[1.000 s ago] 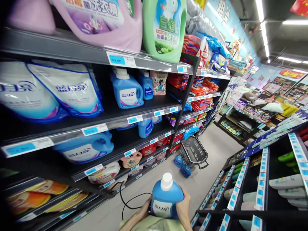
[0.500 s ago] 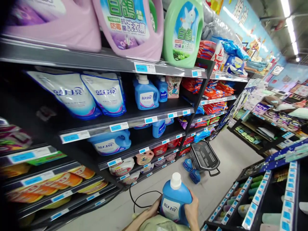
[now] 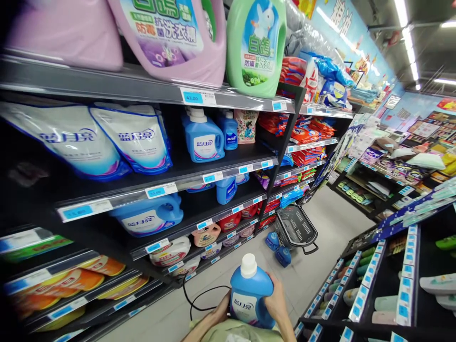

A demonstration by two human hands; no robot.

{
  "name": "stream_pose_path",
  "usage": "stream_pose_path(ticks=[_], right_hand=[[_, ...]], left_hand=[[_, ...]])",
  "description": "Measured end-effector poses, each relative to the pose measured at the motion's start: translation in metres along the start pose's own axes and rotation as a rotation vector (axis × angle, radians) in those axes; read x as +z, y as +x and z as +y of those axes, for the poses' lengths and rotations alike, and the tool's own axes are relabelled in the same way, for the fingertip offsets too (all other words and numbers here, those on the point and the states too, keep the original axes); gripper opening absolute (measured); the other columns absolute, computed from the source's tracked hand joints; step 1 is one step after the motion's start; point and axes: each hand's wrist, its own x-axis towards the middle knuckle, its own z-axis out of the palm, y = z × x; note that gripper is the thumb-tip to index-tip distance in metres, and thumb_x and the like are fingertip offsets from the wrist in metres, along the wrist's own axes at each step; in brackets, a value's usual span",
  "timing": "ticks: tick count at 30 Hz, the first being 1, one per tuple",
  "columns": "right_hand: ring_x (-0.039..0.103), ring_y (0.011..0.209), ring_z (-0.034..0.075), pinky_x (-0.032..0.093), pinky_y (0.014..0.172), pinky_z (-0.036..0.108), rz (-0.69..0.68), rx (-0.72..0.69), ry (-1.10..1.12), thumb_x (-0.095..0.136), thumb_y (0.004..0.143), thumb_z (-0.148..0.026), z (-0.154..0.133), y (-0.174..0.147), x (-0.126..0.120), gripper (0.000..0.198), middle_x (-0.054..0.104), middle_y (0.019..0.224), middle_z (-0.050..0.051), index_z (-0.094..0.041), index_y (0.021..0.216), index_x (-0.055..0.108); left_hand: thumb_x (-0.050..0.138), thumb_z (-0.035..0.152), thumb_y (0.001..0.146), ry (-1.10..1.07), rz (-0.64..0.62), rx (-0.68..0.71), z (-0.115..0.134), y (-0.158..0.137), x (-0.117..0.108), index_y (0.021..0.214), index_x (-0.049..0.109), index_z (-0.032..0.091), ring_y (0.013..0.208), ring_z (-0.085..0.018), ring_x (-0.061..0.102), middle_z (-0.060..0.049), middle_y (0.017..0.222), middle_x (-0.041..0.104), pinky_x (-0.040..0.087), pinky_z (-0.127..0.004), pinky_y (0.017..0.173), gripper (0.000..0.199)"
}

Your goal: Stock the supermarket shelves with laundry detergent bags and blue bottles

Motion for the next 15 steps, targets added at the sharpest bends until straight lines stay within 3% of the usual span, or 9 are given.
stream_pose_path(ticks=[4, 9, 15], right_hand=[[0.074, 0.110, 0.037, 0.057, 0.101, 0.047, -0.064, 0.003, 0.006, 0.055, 0.056, -0.020, -0.004, -0.006, 0.006, 0.068, 0.080, 0.116, 0.013, -0.015, 0.121, 0.074], [0.075, 0.105, 0.036, 0.058, 0.096, 0.046, -0.069, -0.015, -0.027, 0.055, 0.057, -0.021, 0.000, -0.007, 0.012, 0.067, 0.080, 0.115, 0.013, -0.015, 0.121, 0.073], [0.075, 0.105, 0.036, 0.058, 0.095, 0.045, -0.108, -0.029, -0.011, 0.055, 0.058, -0.021, -0.004, -0.004, 0.007, 0.066, 0.080, 0.115, 0.013, -0.015, 0.121, 0.072]], left_hand=[[0.055, 0.090, 0.036, 0.054, 0.102, -0.068, -0.005, 0.003, -0.008, 0.104, 0.078, 0.053, 0.132, -0.041, 0.064, 0.003, 0.124, 0.076, 0.058, -0.058, 0.094, 0.080], [0.038, 0.098, 0.033, 0.087, 0.148, -0.095, -0.014, 0.013, -0.017, 0.093, 0.082, 0.046, 0.134, -0.040, 0.062, -0.003, 0.108, 0.080, 0.054, -0.058, 0.102, 0.090], [0.036, 0.098, 0.040, 0.200, 0.093, -0.044, -0.011, 0.016, -0.015, 0.104, 0.081, 0.037, 0.140, -0.042, 0.057, -0.009, 0.111, 0.079, 0.043, -0.060, 0.115, 0.099]])
